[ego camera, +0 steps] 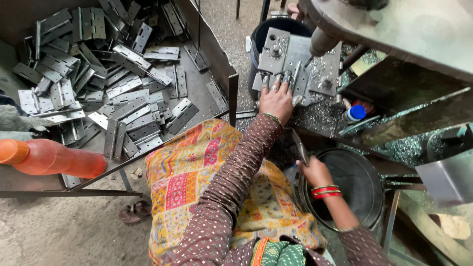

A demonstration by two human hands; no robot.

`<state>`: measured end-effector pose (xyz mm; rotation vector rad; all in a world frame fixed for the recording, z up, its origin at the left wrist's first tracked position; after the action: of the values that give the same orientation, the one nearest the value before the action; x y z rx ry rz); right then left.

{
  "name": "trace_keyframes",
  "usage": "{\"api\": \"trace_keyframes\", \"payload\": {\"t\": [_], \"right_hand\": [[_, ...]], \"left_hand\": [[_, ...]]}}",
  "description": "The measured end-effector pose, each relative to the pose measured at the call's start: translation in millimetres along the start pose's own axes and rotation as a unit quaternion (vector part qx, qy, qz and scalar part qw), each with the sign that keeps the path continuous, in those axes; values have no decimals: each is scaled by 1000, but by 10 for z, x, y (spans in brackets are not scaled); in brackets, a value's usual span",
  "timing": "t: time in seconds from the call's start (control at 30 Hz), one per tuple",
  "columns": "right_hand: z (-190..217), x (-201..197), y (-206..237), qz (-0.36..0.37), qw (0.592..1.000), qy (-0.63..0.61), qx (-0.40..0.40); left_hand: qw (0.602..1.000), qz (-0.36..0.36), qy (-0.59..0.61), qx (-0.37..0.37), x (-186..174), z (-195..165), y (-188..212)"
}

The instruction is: The person repeatedly picks up metal plates from a bin, places them under a drill press, and operates the machine to drill holes. They then remove the processed plates and return them to the bin, continuing this cycle throughout the clip.

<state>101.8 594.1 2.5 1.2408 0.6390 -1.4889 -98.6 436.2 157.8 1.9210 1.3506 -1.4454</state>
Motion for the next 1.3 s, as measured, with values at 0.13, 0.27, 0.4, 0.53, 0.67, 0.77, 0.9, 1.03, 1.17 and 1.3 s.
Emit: {"api": "trace_keyframes", "payload": {"t": [0.13, 0.27, 0.4, 0.53, 0.67, 0.77, 0.9, 1.03, 1.17, 1.3], "right_hand": [[-45, -262, -92, 79, 996, 36, 32], [-76, 183, 29, 19, 998, 10, 55], [-2, 382, 29, -40, 999, -8, 6], [-95, -50, -87, 53, 998, -10, 32], [-39, -250, -75, 63, 997, 20, 28], [23, 72, 75, 12, 999, -12, 47], [84, 212, 81, -41, 999, -31, 9], [-23, -180, -65, 62, 997, 2, 35], [61, -361, -31, 50, 997, 28, 43], [119, 142, 183, -55, 998, -29, 23]], "left_hand": [[996, 15, -91, 1, 216, -3, -353], [998, 22, -64, -3, 286, 41, -468], [997, -16, -68, 9, 198, 34, -263], [997, -22, -65, 18, 143, -11, -280], [999, 25, -41, -4, 167, -47, -547], [999, 34, -33, -4, 162, -78, -552], [1000, 10, -8, 0, 137, -59, -326], [999, 6, -33, 11, 118, -9, -387], [998, 39, -37, -8, 161, 54, -652], [999, 21, -34, -4, 203, 94, -669]]}}
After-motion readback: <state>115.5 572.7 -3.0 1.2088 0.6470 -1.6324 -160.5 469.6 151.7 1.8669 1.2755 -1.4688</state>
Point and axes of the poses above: each hand's wrist, its own y-axis away from the middle knuckle, its own x-axis out of the palm, z = x × y, the point moved 8 cm from there along -y, towards the middle knuckle, and after that the axes turned 5 degrees about y, right-handed, at the moved point
